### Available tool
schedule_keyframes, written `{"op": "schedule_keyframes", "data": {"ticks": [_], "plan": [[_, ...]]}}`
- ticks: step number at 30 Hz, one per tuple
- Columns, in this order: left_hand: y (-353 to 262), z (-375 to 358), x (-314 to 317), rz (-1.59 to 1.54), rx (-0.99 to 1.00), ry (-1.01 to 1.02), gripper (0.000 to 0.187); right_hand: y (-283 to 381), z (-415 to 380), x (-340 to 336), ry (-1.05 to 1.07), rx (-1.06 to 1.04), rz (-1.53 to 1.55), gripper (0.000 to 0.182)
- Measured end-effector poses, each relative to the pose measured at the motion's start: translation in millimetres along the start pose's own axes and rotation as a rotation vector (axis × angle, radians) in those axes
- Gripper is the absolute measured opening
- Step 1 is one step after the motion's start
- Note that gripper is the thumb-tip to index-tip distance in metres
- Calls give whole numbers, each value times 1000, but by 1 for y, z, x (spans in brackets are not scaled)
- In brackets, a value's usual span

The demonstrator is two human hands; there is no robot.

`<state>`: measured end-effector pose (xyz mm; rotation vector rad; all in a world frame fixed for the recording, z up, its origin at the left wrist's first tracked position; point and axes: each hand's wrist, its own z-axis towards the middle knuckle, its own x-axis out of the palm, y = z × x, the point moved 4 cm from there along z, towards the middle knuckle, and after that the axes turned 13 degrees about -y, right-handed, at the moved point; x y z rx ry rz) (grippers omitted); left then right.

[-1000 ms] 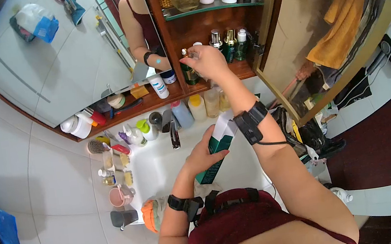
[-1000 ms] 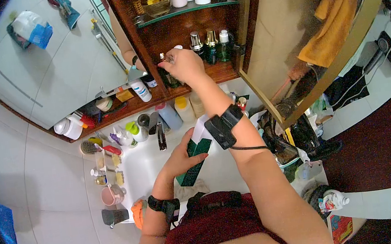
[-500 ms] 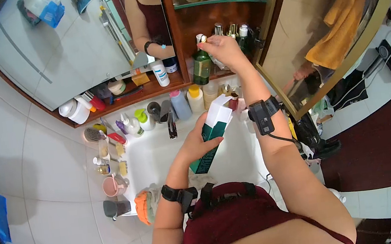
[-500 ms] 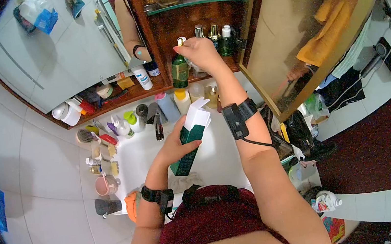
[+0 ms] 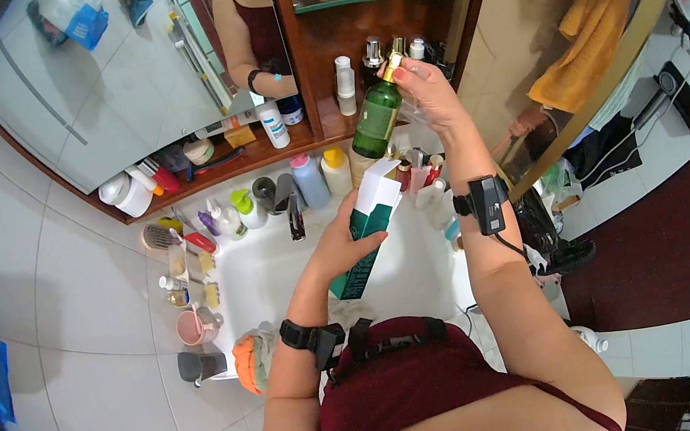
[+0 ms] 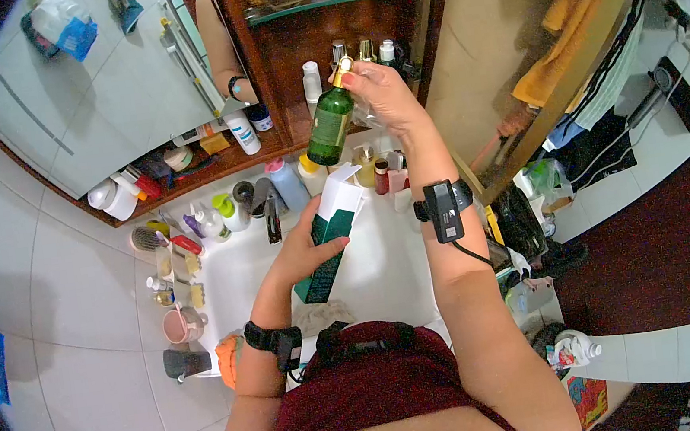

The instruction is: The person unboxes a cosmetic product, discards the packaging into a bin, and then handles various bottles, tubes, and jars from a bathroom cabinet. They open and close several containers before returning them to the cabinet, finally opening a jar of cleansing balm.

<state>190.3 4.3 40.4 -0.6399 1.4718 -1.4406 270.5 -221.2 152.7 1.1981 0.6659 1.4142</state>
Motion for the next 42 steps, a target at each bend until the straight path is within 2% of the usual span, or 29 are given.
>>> {"op": "schedule_keyframes", "data": {"ticks": [9,15,18,22,25,28,31,34,42], "plan": [[4,-2,2,-12,-13,0,85,5,-5,1,-7,-21,-47,25],[2,-2,0,2,-31,-12,85,16,0,-1,-102,-324,-587,31],[4,0,1,-11,-9,-11,84,21,1,3,-160,-347,-753,35],[2,3,2,-19,-9,-2,81,13,6,14,-178,-408,-737,37],[0,6,1,4,56,-30,78,5,8,22,-147,-364,-764,29],[9,7,-5,33,-3,-53,75,-2,7,23,-95,-330,-762,36],[22,6,-14,-162,-179,-15,71,-4,4,22,-75,-284,-775,38],[20,9,-21,-179,-54,-115,67,-10,3,19,-87,-318,-746,37],[18,18,-15,-222,-32,-128,66,-8,22,33,-162,-437,-816,32]]}}
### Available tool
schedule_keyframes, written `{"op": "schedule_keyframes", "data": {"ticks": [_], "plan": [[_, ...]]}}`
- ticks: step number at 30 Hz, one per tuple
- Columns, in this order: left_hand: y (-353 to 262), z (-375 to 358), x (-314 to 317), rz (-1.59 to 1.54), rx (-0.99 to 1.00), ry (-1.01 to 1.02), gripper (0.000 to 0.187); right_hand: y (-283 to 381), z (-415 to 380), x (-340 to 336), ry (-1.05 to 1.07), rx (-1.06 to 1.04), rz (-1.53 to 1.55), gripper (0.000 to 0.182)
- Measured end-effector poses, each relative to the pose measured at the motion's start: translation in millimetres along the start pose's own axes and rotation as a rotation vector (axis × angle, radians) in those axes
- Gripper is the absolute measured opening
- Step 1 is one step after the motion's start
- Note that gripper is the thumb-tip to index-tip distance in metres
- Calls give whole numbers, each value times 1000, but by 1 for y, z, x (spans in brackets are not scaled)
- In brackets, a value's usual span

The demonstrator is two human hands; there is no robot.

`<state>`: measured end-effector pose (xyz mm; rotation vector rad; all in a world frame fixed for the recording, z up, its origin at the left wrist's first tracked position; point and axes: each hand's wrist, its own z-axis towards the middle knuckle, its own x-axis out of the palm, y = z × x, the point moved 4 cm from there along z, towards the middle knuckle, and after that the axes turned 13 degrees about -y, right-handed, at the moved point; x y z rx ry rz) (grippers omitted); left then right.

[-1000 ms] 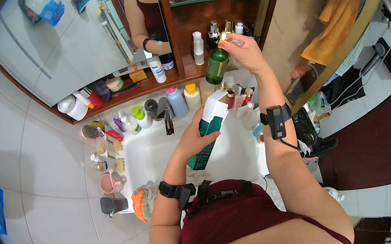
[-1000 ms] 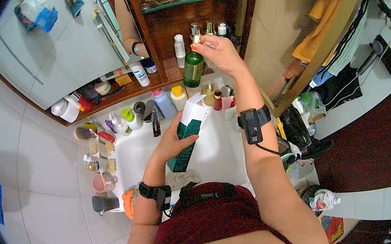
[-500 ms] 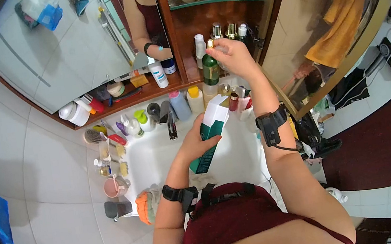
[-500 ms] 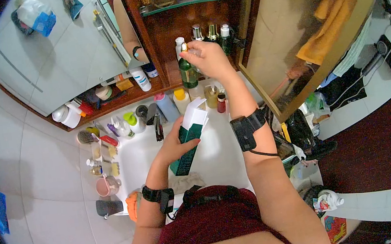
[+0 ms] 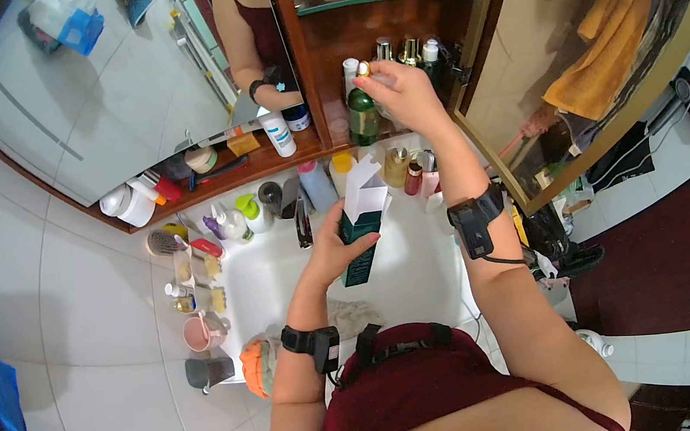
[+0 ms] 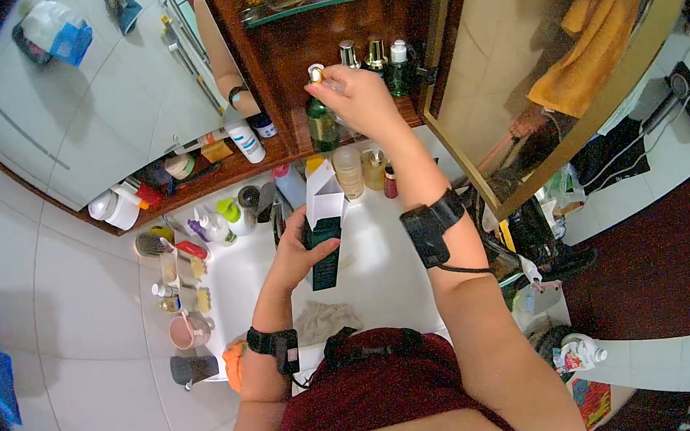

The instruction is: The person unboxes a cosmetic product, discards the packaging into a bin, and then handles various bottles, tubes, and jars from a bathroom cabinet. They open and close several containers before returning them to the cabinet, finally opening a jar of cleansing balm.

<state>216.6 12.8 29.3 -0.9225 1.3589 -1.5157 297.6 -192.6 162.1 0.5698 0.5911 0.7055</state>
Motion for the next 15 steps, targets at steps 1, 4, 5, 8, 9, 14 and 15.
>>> {"op": "schedule_keyframes", "data": {"ticks": [1,4,5,8,9,14,15], "plan": [[0,1,1,12,-2,11,66,5,3,4,-14,-2,-13,32],[5,1,2,-13,-27,5,67,16,13,20,-77,-26,-55,33],[5,1,2,-21,-34,0,67,16,16,26,-77,-38,-91,34],[0,0,1,-18,-30,-17,67,15,24,45,-98,-81,-176,33],[0,0,1,-1,-11,-22,67,13,26,50,-76,-75,-222,33],[-5,-1,-1,2,-42,-5,71,9,31,63,15,-30,-375,32],[-5,0,-1,2,-46,-5,71,9,31,64,15,-26,-379,32]]}}
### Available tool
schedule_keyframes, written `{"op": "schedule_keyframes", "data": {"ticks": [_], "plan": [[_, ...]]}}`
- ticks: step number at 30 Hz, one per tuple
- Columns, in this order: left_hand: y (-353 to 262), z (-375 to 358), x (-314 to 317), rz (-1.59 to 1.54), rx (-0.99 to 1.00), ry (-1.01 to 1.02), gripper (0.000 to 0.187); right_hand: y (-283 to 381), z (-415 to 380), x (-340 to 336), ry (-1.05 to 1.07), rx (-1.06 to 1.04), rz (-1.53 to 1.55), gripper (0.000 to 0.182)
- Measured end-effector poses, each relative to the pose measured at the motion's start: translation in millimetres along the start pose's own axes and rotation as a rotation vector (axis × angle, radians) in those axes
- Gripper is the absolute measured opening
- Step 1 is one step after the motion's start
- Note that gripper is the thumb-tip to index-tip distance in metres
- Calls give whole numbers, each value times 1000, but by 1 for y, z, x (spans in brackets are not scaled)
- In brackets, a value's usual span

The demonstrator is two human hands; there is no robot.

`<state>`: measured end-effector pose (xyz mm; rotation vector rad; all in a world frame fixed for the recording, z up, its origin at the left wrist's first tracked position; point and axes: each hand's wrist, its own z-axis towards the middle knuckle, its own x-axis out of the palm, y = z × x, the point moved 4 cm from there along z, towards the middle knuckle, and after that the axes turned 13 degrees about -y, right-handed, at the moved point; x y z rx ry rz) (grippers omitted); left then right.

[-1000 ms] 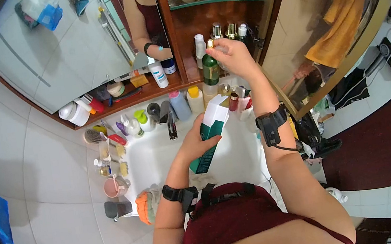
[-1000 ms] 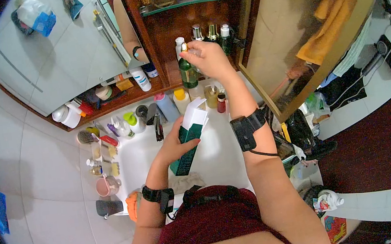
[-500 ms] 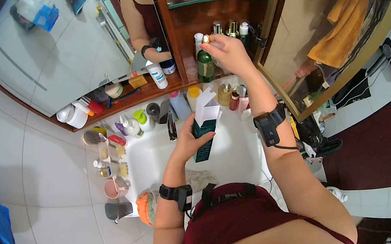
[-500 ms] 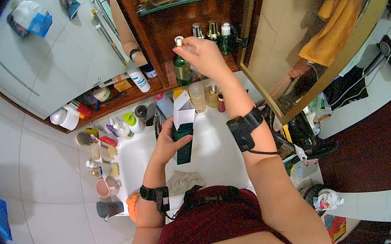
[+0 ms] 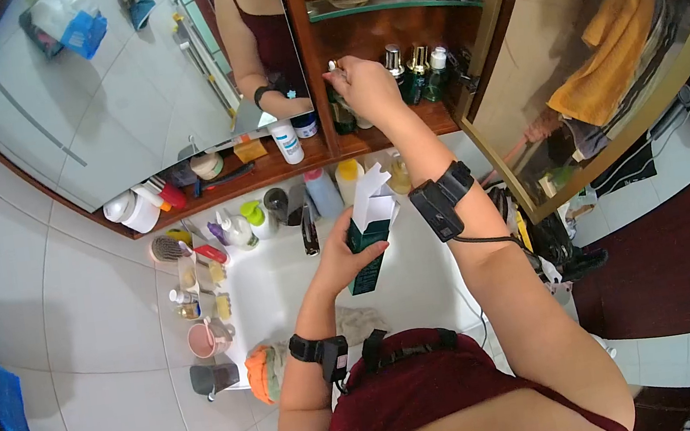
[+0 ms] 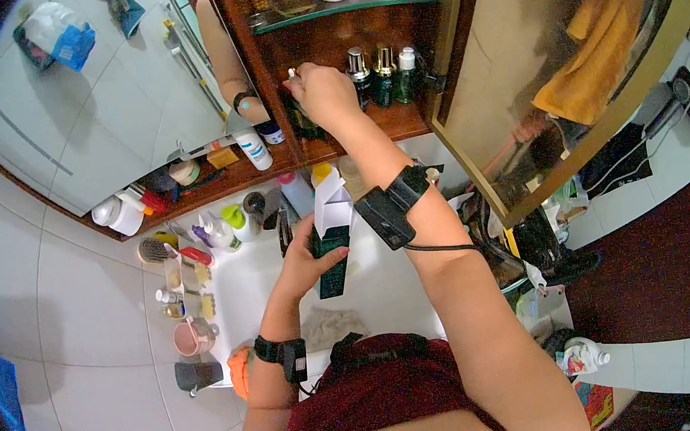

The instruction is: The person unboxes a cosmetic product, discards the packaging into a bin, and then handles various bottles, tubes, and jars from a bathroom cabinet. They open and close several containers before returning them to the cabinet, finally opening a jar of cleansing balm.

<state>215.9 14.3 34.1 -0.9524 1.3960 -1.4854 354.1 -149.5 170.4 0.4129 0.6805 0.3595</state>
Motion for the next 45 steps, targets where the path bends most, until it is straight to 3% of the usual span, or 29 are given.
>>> {"op": "schedule_keyframes", "data": {"ticks": [5,14,20,24,27,31,37,41,43,45], "plan": [[4,3,-1,5,45,-11,68,-5,4,10,-43,17,-32,30],[13,8,4,-23,50,-9,63,-7,9,22,62,96,-103,23],[14,8,2,3,93,-25,64,-14,-8,-20,-177,147,158,21],[21,9,3,-21,38,-9,65,-34,-54,-19,208,275,118,23],[22,9,8,-17,8,15,67,-33,-81,-3,215,83,61,27],[26,10,14,-100,-41,13,69,-19,-76,-1,251,93,54,39],[24,6,6,-35,-51,-56,68,-20,-73,15,336,107,66,36],[28,6,3,-41,-23,-34,67,-30,-76,0,73,169,33,30],[25,4,3,9,1,-43,68,-36,-73,-15,-32,307,-28,32],[29,5,5,30,13,-37,68,-44,-69,-13,-59,302,-112,39]]}}
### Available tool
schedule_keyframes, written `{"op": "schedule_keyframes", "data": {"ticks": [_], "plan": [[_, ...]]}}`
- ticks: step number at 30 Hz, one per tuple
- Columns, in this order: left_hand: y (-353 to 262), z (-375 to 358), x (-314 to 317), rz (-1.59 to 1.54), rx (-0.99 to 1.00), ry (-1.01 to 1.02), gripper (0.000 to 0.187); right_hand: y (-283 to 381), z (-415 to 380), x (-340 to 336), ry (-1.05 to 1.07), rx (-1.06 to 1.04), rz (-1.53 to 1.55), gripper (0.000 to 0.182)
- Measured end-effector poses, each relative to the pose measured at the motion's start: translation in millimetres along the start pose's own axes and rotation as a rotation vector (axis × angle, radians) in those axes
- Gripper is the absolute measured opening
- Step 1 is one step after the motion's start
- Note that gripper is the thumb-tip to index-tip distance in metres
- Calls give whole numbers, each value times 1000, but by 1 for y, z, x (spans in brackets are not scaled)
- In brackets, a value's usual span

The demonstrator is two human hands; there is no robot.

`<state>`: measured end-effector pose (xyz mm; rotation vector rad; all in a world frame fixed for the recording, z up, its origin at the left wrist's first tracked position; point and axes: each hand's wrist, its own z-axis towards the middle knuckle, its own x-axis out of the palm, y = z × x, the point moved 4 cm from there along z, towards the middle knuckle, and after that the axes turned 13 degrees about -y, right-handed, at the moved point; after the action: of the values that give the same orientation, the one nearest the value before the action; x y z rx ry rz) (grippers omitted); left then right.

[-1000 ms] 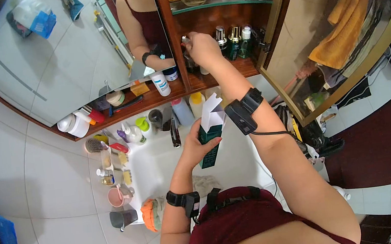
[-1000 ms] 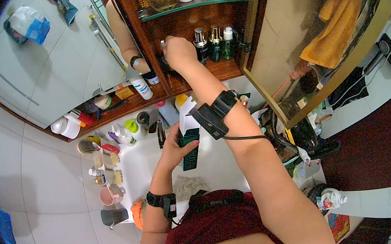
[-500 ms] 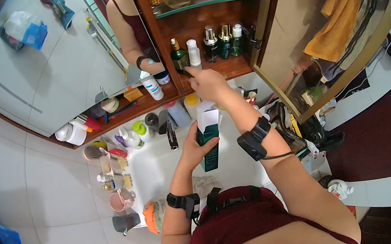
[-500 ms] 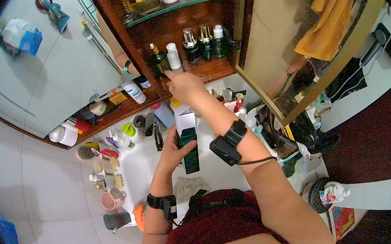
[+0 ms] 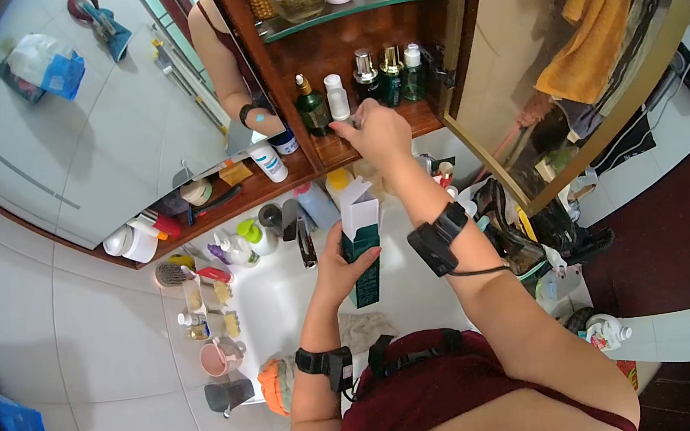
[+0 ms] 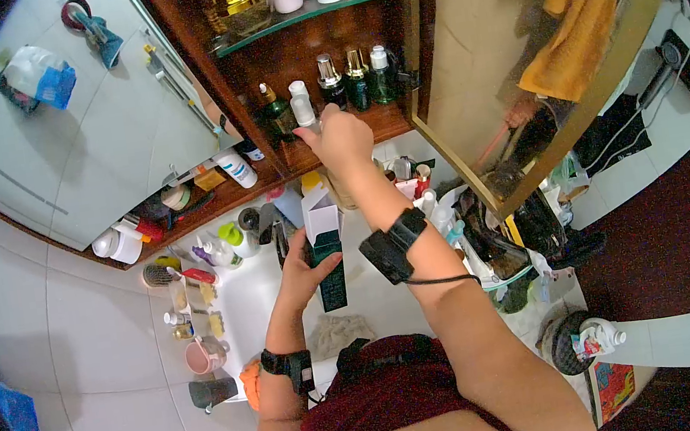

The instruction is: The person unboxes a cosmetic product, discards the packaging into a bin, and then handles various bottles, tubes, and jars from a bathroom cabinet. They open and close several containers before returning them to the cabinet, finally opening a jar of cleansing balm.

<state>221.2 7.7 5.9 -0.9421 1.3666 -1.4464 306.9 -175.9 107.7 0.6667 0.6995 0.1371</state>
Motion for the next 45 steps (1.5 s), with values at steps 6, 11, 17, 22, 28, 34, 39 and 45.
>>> {"op": "schedule_keyframes", "data": {"ticks": [6,11,17,22,28,34,39,45], "plan": [[-6,-1,7,-43,32,14,69,-6,11,12,81,18,-69,39],[-6,-1,1,-33,17,33,70,-17,7,-6,6,-34,-107,36],[-2,1,5,-44,18,23,68,-54,19,-36,-88,82,-275,32],[-8,4,16,-71,31,91,67,-70,26,-32,-113,83,-336,35],[-8,3,15,-102,8,76,67,-74,29,-29,-89,117,-332,35],[-7,1,11,-68,15,51,69,-57,9,-30,-121,30,-125,33],[-3,2,13,-74,-1,60,69,-37,5,0,-59,-112,-32,35],[-7,0,10,-97,-15,64,67,-30,19,10,-64,-8,-191,41]]}}
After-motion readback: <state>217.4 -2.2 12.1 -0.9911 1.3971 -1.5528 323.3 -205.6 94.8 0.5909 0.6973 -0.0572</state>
